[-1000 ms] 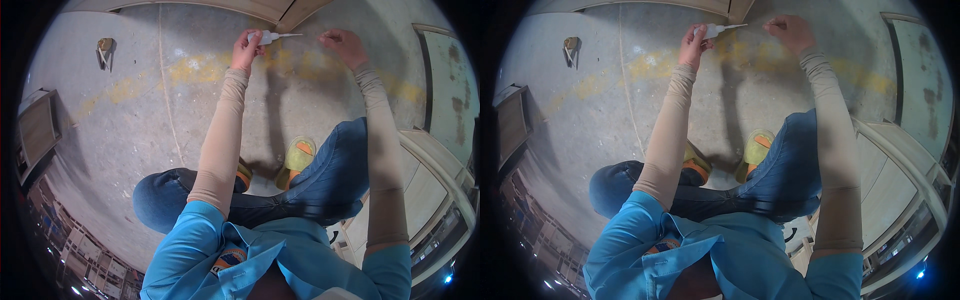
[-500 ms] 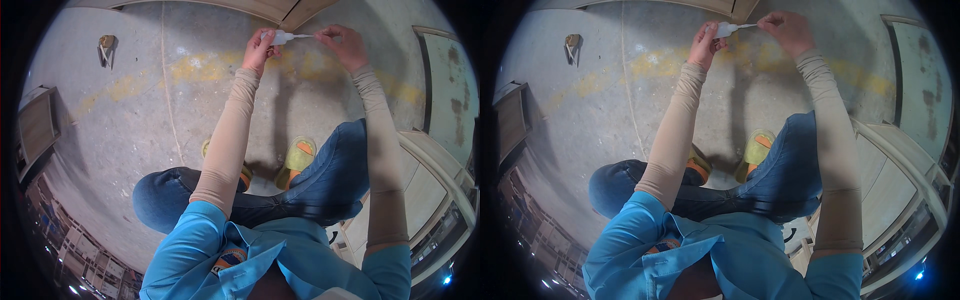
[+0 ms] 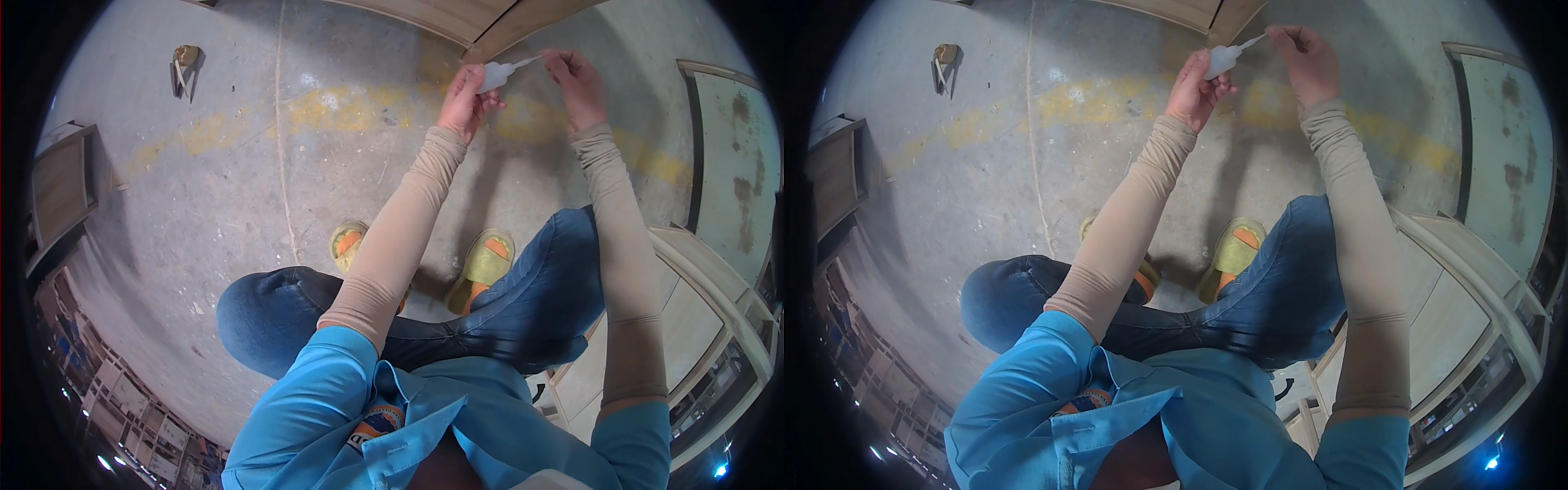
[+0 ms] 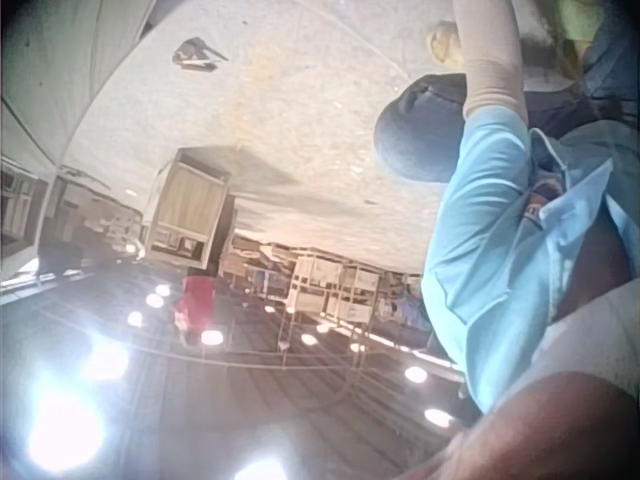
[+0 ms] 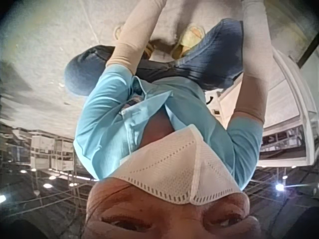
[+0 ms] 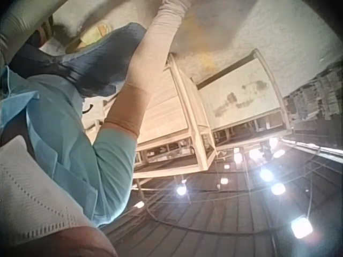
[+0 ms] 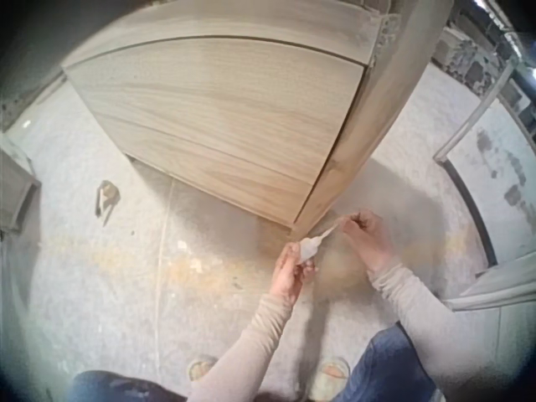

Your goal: The person applies glue to the joints of a wooden cabinet using a small bottle and a wooden stick. They then use a putty knife to apply wood filler to the seams and smooth it out. Finally, they sand the filled areas with a sanding block.

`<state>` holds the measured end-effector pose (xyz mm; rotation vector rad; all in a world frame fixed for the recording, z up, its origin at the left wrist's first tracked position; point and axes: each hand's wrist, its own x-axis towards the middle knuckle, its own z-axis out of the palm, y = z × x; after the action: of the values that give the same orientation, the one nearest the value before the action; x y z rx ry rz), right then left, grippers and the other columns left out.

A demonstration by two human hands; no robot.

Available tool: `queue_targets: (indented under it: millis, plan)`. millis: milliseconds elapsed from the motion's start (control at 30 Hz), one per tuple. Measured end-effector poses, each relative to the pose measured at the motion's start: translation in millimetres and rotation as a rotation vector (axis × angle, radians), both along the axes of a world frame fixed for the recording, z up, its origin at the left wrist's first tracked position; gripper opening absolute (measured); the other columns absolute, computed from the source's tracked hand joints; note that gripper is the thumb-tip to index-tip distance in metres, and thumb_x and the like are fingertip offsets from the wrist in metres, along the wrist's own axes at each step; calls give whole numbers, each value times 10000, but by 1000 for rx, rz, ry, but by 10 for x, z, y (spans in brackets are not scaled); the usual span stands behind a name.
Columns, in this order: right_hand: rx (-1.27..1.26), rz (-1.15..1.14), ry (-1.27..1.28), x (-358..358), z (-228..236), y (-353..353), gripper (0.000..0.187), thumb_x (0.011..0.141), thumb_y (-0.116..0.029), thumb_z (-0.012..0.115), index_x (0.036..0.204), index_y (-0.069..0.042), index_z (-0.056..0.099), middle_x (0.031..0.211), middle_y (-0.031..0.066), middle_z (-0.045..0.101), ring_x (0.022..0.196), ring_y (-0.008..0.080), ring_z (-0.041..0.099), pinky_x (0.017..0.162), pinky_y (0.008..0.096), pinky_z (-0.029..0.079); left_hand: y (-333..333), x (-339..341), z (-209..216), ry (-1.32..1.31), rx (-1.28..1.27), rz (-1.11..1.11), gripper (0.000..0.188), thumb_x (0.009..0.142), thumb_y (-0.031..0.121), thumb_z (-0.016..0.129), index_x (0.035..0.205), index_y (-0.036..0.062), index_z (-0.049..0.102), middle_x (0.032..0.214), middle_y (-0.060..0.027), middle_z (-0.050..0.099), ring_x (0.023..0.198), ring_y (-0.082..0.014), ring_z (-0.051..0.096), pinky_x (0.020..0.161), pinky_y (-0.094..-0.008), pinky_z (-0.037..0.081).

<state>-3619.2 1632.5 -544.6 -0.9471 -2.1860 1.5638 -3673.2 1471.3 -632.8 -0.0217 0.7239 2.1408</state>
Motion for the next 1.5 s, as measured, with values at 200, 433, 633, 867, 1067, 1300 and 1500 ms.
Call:
queue_targets:
  millis: [200, 433, 633, 867, 1067, 1300, 1500]
  plan:
    - [-38, 113, -143, 13, 113, -1, 315, 892, -302, 613, 1060, -39, 655, 882, 6, 606, 816, 81, 541, 774, 233, 440, 13, 49, -81, -100, -69, 21, 277, 961, 336, 484, 1110, 103, 502, 811, -25, 558, 681, -126, 555, 680, -330, 547]
    - [1, 299, -42, 30, 165, -153, 323, 945, -276, 549, 1129, -18, 612, 1000, 13, 616, 894, 83, 532, 828, 229, 417, 38, 32, -142, -199, 75, -25, 239, 963, 357, 474, 1030, 128, 491, 722, -33, 546, 582, -121, 547, 575, -337, 549]
    - [148, 427, 36, -34, 216, -281, 224, 981, -191, 477, 1000, -4, 599, 1055, 50, 632, 993, 111, 555, 880, 250, 415, -23, 11, 30, -267, 203, -163, 373, 962, 409, 457, 1148, 85, 460, 722, -62, 551, 595, -151, 557, 583, -357, 555]
    - [62, 538, -32, -138, 274, -487, 261, 1003, -239, 414, 1048, -56, 594, 1077, 44, 635, 992, 131, 566, 839, 279, 447, -894, -926, -662, 414, -659, -737, 362, 929, 358, 491, 1057, 62, 654, 833, -98, 680, 650, -200, 660, 573, -337, 572]
    - [56, 620, -78, -224, 367, -796, 279, 1009, -230, 400, 1050, -44, 603, 1020, 54, 637, 940, 129, 580, 793, 273, 477, -3044, -2841, -681, 1258, -1866, -475, 255, 788, 165, 503, 897, 36, 695, 986, -207, 659, 907, -390, 633, 818, -457, 503]
    - [11, 544, -125, -149, 327, -1071, 278, 1009, -197, 375, 1062, -24, 587, 1091, 79, 619, 1032, 170, 573, 853, 298, 474, -4456, -3902, -658, 1174, -2149, -128, 631, 795, 290, 652, 1361, 160, 406, 1257, -243, 500, 1167, -383, 489, 984, -428, 422]
    - [92, 369, -77, 25, 170, -1397, 249, 989, -129, 384, 1027, 20, 580, 1052, 150, 633, 1056, 252, 582, 967, 356, 413, -4578, -4463, -1123, 1200, -2230, -296, 566, 818, 355, 615, 1349, 260, 444, 1325, -231, 450, 1229, -370, 440, 1010, -414, 405]
